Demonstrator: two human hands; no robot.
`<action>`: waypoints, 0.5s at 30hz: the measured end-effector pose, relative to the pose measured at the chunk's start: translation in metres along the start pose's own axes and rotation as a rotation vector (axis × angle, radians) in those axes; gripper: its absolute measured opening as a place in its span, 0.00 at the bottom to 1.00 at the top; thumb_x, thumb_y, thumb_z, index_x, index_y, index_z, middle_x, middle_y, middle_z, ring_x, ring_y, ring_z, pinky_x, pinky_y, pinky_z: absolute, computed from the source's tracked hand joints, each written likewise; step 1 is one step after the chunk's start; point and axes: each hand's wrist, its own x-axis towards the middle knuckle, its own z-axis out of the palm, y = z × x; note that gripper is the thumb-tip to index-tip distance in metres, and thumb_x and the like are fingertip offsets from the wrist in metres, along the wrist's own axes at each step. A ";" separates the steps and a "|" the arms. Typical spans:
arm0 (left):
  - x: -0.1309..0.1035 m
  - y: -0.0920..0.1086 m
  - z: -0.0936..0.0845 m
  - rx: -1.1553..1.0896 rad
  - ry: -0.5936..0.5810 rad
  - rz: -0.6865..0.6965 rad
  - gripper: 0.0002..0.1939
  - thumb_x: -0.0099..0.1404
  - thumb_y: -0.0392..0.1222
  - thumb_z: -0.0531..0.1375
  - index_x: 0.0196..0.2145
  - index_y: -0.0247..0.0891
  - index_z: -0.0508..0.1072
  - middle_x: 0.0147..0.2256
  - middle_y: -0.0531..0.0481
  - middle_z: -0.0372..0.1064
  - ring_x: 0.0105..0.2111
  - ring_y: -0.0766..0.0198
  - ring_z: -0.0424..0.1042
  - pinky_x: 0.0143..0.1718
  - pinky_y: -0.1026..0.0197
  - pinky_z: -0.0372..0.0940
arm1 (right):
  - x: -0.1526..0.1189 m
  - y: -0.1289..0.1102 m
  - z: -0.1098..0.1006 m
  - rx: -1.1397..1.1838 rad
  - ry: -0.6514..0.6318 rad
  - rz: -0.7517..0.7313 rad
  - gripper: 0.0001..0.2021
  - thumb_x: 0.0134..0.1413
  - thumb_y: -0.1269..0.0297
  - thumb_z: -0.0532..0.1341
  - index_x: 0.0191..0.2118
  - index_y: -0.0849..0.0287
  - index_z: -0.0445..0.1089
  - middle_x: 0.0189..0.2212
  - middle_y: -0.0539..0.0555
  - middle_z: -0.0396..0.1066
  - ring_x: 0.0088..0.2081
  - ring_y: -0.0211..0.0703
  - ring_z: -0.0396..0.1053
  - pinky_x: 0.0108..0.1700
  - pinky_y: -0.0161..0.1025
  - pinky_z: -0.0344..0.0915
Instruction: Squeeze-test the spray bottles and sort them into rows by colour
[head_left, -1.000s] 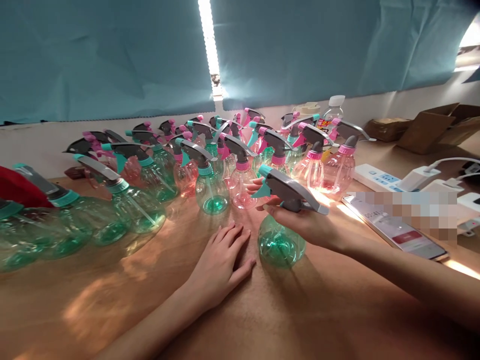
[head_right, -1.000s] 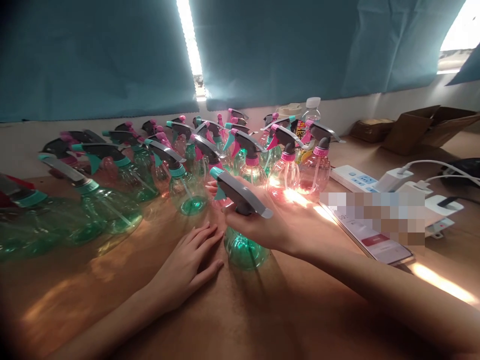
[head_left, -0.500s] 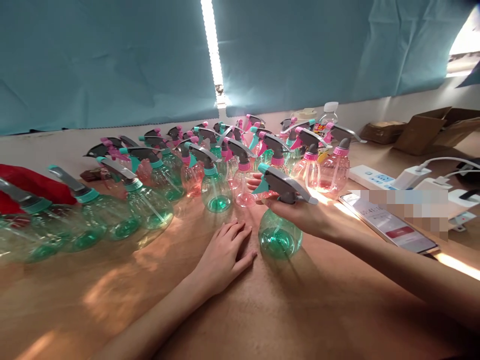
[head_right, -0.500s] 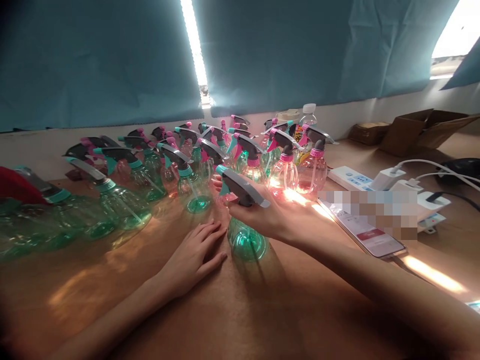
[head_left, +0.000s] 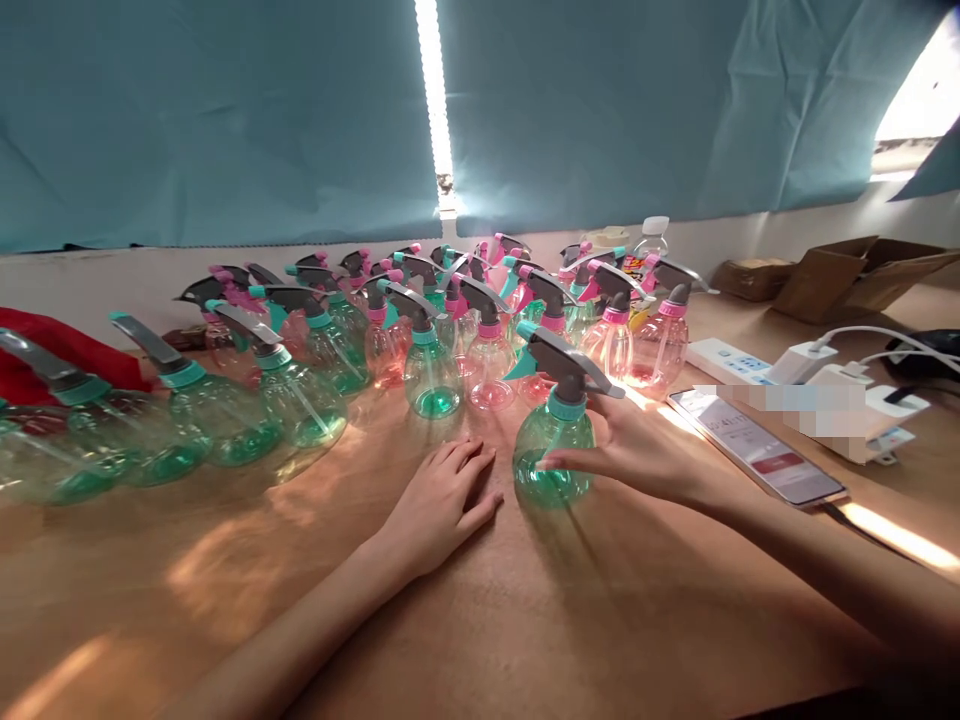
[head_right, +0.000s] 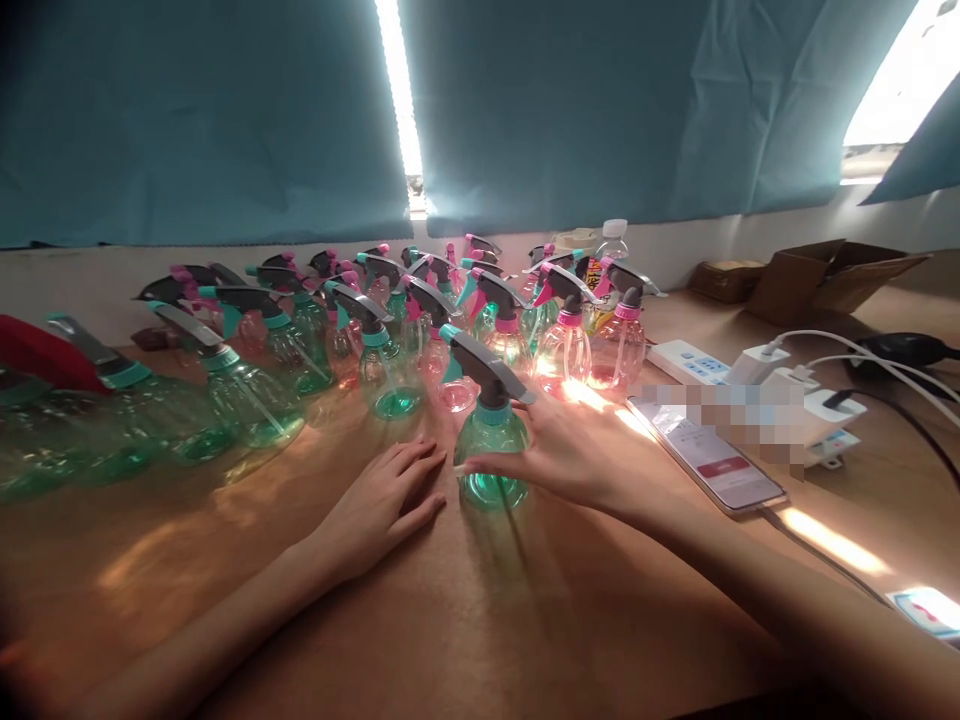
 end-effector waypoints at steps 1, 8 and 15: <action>-0.002 -0.001 0.000 -0.002 0.004 0.000 0.22 0.70 0.47 0.55 0.57 0.34 0.66 0.59 0.38 0.62 0.58 0.49 0.59 0.59 0.46 0.56 | -0.004 0.003 0.000 0.023 0.032 -0.018 0.24 0.43 0.51 0.69 0.47 0.51 0.70 0.49 0.54 0.71 0.50 0.54 0.69 0.50 0.51 0.68; -0.036 -0.018 -0.006 0.017 0.023 -0.033 0.21 0.70 0.46 0.53 0.57 0.35 0.67 0.59 0.39 0.62 0.59 0.48 0.60 0.59 0.44 0.57 | -0.011 0.003 0.006 -0.060 0.061 0.044 0.28 0.45 0.47 0.67 0.52 0.51 0.66 0.49 0.57 0.71 0.51 0.59 0.69 0.51 0.56 0.67; -0.094 -0.040 -0.022 0.021 0.089 -0.119 0.22 0.72 0.49 0.51 0.59 0.39 0.64 0.60 0.42 0.61 0.60 0.49 0.59 0.60 0.43 0.56 | 0.031 -0.039 0.059 -0.078 -0.014 -0.107 0.24 0.48 0.49 0.67 0.48 0.56 0.67 0.44 0.57 0.71 0.46 0.53 0.70 0.48 0.49 0.67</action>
